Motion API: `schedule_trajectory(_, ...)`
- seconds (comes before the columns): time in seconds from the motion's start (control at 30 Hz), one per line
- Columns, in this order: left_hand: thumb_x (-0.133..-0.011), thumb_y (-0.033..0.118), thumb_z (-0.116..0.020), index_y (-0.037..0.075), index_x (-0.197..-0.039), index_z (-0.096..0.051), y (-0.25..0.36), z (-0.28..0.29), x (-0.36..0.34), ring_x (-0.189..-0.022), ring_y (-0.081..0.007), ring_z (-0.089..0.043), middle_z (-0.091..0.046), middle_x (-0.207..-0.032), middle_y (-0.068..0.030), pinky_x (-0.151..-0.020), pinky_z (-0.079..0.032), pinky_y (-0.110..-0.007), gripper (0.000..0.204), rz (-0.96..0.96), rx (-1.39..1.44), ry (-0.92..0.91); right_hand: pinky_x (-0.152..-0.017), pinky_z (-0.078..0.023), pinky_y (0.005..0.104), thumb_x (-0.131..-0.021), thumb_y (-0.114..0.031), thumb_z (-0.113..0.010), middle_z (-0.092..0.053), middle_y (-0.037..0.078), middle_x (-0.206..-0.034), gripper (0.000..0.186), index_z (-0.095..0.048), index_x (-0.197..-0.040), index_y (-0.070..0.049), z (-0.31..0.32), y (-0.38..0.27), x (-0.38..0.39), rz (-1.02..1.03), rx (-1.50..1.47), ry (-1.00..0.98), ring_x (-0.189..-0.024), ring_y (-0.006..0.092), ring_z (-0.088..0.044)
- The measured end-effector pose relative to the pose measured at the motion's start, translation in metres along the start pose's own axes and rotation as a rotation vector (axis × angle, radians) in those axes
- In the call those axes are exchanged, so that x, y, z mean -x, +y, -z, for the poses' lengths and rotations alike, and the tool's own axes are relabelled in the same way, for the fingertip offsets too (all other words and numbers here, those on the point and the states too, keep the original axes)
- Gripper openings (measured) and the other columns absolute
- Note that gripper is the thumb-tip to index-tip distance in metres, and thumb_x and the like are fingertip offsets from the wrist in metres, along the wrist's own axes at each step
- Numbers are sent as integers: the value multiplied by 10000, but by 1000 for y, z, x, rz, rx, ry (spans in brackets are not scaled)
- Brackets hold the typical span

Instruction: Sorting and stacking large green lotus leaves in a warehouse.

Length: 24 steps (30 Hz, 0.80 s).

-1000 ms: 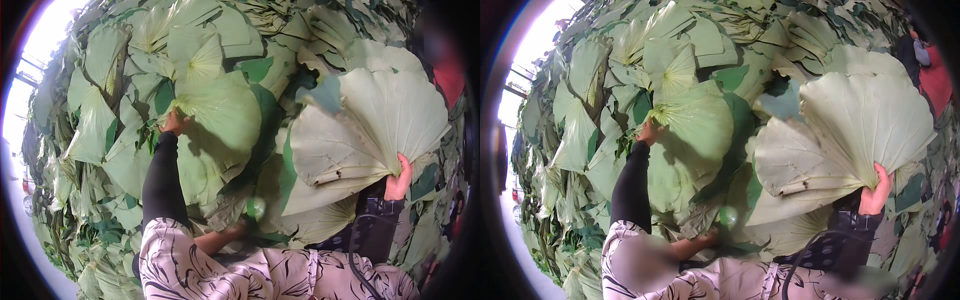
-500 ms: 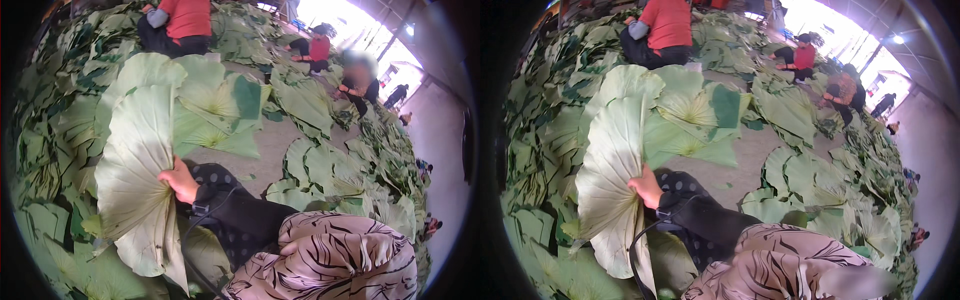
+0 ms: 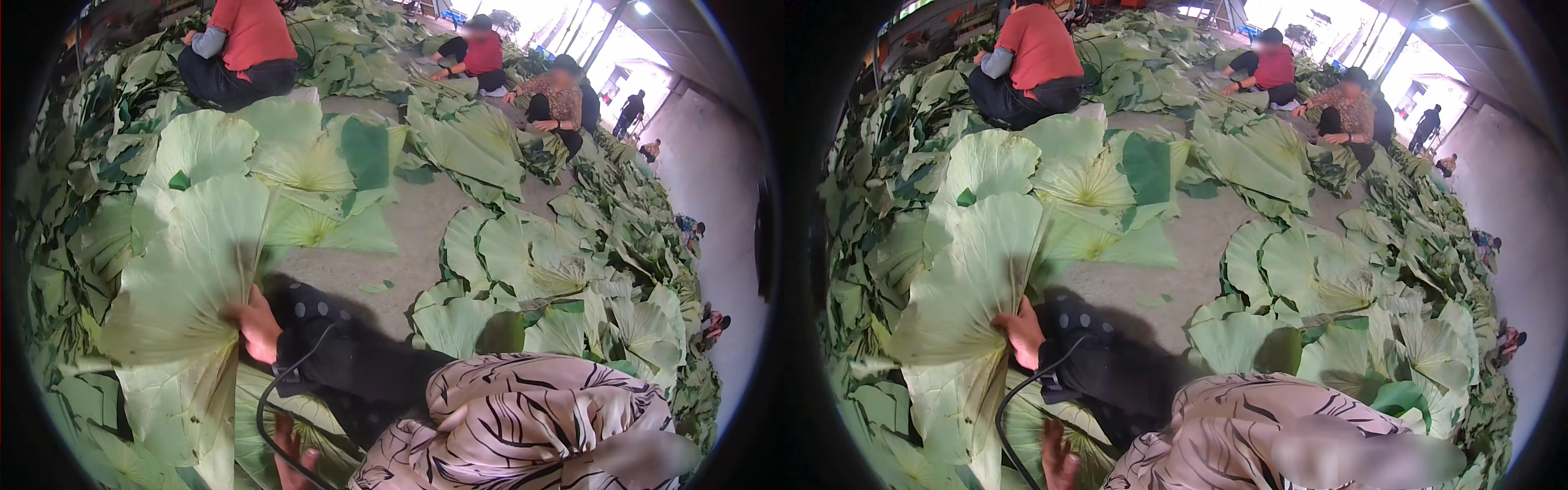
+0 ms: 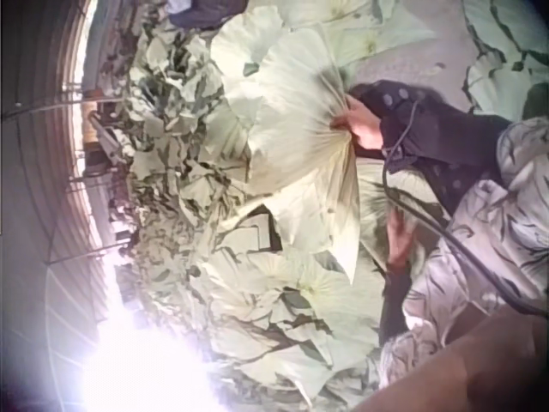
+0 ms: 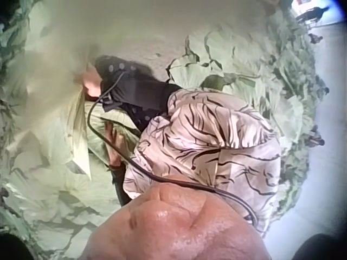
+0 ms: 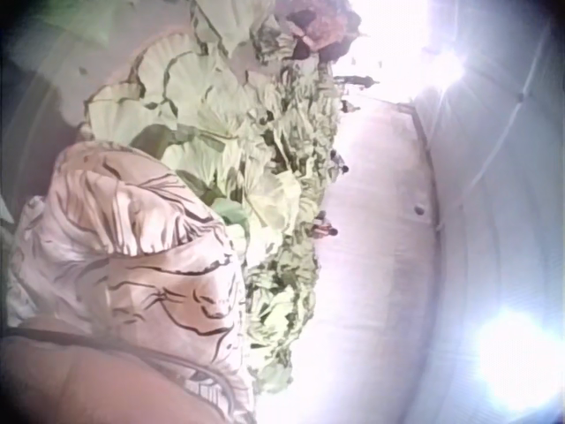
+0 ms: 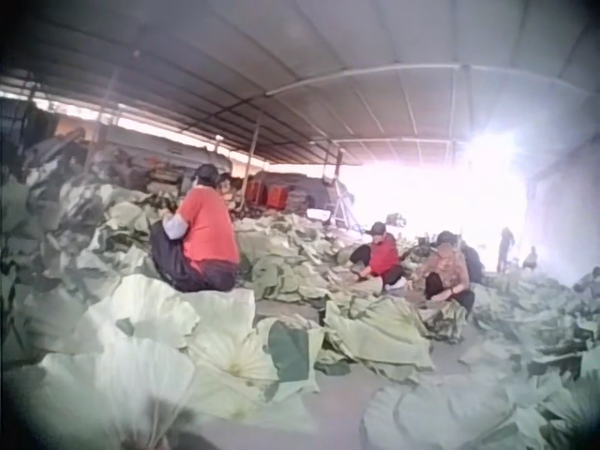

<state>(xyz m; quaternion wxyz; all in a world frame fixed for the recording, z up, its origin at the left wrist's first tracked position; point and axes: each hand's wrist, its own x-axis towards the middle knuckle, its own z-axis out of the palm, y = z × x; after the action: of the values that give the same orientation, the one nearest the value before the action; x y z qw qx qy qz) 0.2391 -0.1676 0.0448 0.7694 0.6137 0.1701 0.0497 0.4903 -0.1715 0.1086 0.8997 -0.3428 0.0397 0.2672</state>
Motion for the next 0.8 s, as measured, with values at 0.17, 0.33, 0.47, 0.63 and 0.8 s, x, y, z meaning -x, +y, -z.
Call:
schedule_trajectory(0.17,-800,510,-547,122,-1379,-196,25,-8,-78,-1258,-260,-303,-238,-1402,-93,-1030,-257,-432,780,-257,943,-293,-901,-371,290,-739,17,-534,-464,116,-1143,663,-233,-1328,-27,4,21,51,213,274,-182,-1051,177,-449)
schedule_trajectory(0.33,-873,374,-460,35,-1329,-249,29,3,-65,-1249,-260,-312,-294,-1363,-120,-1031,-284,-409,606,-421,384,241,-997,-253,281,-733,-21,-535,-374,145,-1269,728,-160,-1357,8,-7,12,87,269,423,-308,-1176,181,-337)
schedule_trajectory(0.47,-917,292,-408,-17,-1300,-281,30,10,-53,-1244,-260,-317,-328,-1340,-136,-1031,-299,-396,508,-493,20,553,-955,-315,287,-730,4,-539,-415,118,-1207,674,-218,-1322,-12,-12,21,78,114,124,-261,-1120,182,-397)
schedule_trajectory(0.63,-853,172,-497,-33,-1333,-189,35,-7,-39,-1192,-274,-377,-303,-1328,-199,-962,-353,-384,606,-489,274,482,-970,-312,300,-713,36,-507,-405,136,-1224,686,-197,-1325,-3,13,58,77,108,317,-119,-1142,204,-386)
schedule_trajectory(0.8,-841,50,-451,96,-1319,-257,38,6,-55,-1068,-269,-469,-409,-1196,-223,-904,-404,-354,518,-249,605,683,-968,-307,299,-735,-32,-513,-360,196,-1264,775,-68,-1369,-2,27,75,93,20,418,-157,-1161,232,-357)
